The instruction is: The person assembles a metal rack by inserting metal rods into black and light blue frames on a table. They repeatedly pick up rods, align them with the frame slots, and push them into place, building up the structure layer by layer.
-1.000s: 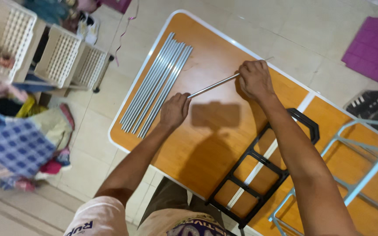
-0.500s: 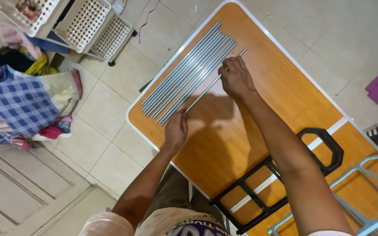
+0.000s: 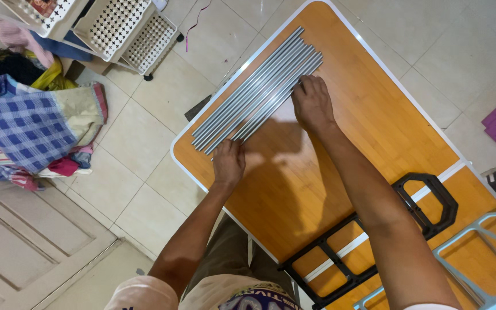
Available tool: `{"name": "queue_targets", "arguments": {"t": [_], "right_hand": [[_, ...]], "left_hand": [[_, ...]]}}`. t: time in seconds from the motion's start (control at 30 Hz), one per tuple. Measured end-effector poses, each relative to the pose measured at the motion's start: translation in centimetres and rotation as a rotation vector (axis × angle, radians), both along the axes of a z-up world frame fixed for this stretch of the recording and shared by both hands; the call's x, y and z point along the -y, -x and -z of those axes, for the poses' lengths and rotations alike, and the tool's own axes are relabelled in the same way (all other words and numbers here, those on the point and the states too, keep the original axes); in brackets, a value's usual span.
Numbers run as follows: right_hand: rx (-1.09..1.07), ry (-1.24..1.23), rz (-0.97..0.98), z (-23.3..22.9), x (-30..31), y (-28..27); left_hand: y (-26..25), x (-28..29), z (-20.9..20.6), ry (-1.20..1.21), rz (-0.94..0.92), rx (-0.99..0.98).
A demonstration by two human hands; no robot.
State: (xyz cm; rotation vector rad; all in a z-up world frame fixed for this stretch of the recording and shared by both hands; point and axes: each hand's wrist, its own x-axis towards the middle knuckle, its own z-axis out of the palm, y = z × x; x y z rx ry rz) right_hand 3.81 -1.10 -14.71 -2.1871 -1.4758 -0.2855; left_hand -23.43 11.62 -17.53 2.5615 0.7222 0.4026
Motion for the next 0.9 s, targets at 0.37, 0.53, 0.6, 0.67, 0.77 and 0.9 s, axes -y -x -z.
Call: {"name": "queue_targets", "arguments": {"t": [0.37, 0.53, 0.6, 0.67, 0.77, 0.9], "right_hand": [[-0.036, 0.002, 0.049, 0.4, 0.2, 0.6], [-0.037, 0.014, 0.065, -0.1, 0.8, 0.7], [-0.042, 0.017, 0.067, -0.1, 1.0, 0.7], [-0.045, 0.024, 0.075, -0.1, 1.3, 0.8], [-0.048, 0.032, 0.090, 0.0, 1.4, 1.0], [-0.037, 0.041, 0.114, 0.0, 1.5, 1.3]], "left_hand": [[-0.2, 0.0, -0.2, 0.017, 0.023, 0.051], [-0.6, 0.0, -0.5, 0.036, 0.051, 0.070], [-0.8, -0.1, -0.6, 0.044, 0.070, 0.042], [-0.8, 0.1, -0.7, 0.062, 0.074, 0.043], [-0.9, 0.2, -0.8, 0.064, 0.076, 0.038], [-1.1, 0.3, -0.8, 0.053, 0.079, 0.030]]}}
